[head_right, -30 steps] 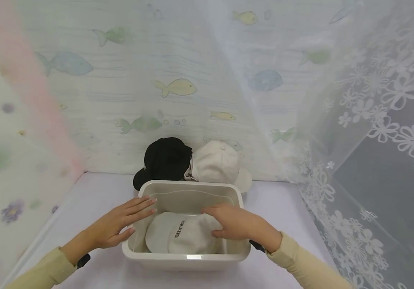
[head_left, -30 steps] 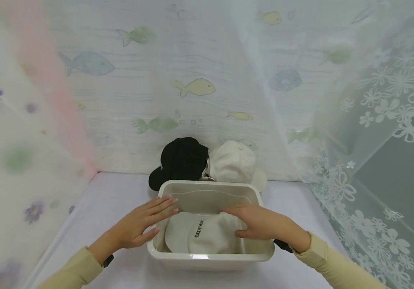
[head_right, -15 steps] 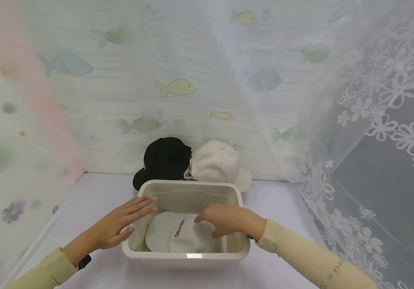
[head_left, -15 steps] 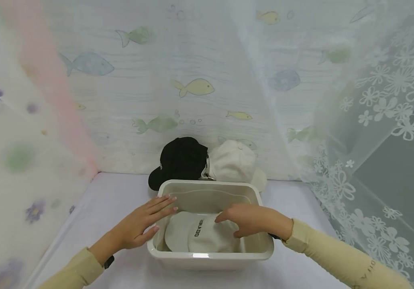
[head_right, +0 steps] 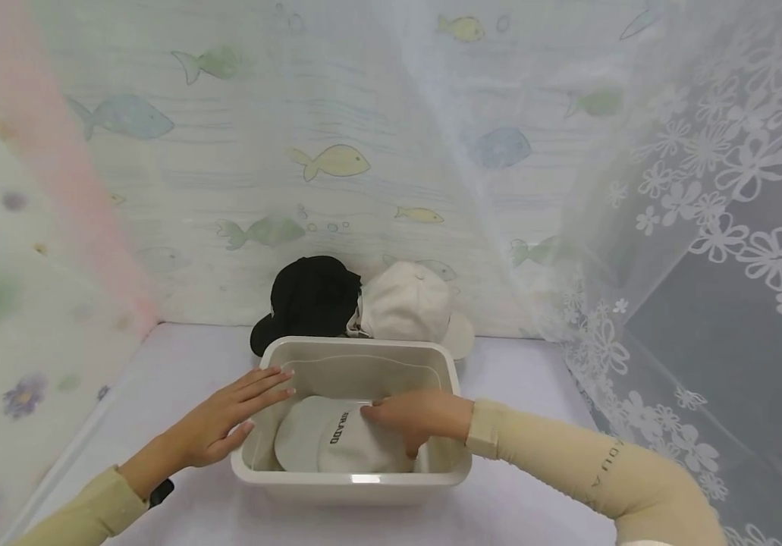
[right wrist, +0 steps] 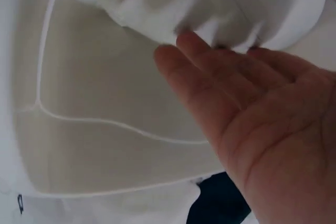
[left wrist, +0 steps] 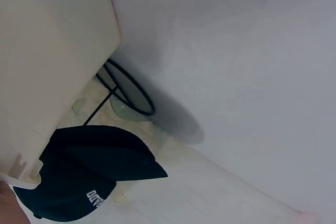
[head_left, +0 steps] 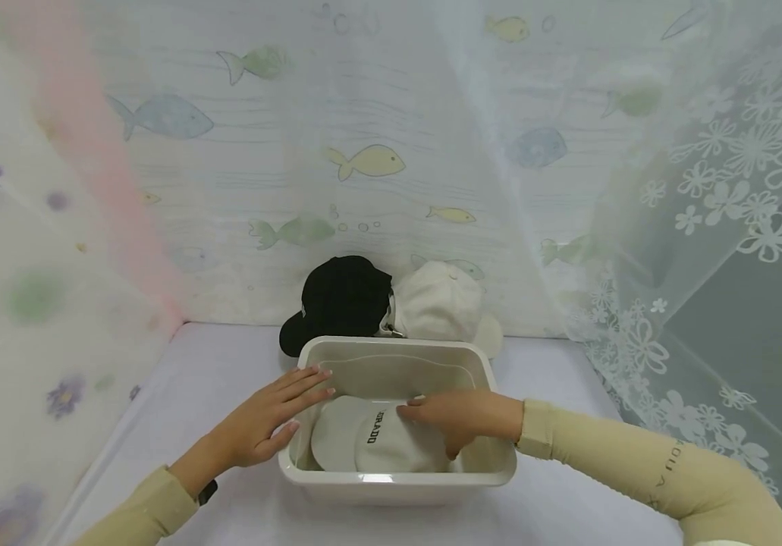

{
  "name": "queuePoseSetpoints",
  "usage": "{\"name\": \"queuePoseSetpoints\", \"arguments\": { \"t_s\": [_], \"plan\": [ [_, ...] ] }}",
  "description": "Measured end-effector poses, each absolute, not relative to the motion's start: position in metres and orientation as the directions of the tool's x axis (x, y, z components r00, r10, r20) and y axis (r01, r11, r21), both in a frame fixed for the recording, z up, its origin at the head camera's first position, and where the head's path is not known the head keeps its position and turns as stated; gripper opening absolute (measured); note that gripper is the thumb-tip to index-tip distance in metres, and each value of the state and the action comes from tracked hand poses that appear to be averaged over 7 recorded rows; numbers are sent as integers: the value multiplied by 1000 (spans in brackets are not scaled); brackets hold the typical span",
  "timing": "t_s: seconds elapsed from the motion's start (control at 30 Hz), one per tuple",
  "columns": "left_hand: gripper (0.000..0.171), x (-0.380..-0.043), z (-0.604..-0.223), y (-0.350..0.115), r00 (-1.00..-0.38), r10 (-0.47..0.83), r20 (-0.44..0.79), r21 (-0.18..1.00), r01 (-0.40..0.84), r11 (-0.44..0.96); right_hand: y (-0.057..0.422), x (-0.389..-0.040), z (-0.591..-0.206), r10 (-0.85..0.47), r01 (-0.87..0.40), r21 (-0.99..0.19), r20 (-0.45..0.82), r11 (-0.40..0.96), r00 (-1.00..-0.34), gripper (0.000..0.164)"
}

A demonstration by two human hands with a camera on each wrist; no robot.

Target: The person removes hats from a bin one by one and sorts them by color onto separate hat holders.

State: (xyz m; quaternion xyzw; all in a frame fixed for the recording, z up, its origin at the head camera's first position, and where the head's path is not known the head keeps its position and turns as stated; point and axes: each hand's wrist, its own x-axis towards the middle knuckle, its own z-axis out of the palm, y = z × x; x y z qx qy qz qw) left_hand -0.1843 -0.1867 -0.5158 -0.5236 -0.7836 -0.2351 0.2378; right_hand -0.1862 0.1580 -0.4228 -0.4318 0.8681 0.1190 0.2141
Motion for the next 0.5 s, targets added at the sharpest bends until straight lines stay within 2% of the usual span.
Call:
{"name": "queuePoseSetpoints", "arguments": {
  "t_s": [0.23,0.4,0.5],
  "plan": [
    [51,-183,-516,-185,-339,706,622,117,932,344,150,-191,-427,-763,-855,27,-438,518,-476,79],
    [50,-181,-515,-185,-337,701,629,122,933,339,147,-185,-428,-742,-828,43,-420,559,-522,65],
    [49,-181,-514,-185,-330,695,639,121,935,334,145,-179,-429,-693,-789,95,-424,607,-584,68]
  ]
}}
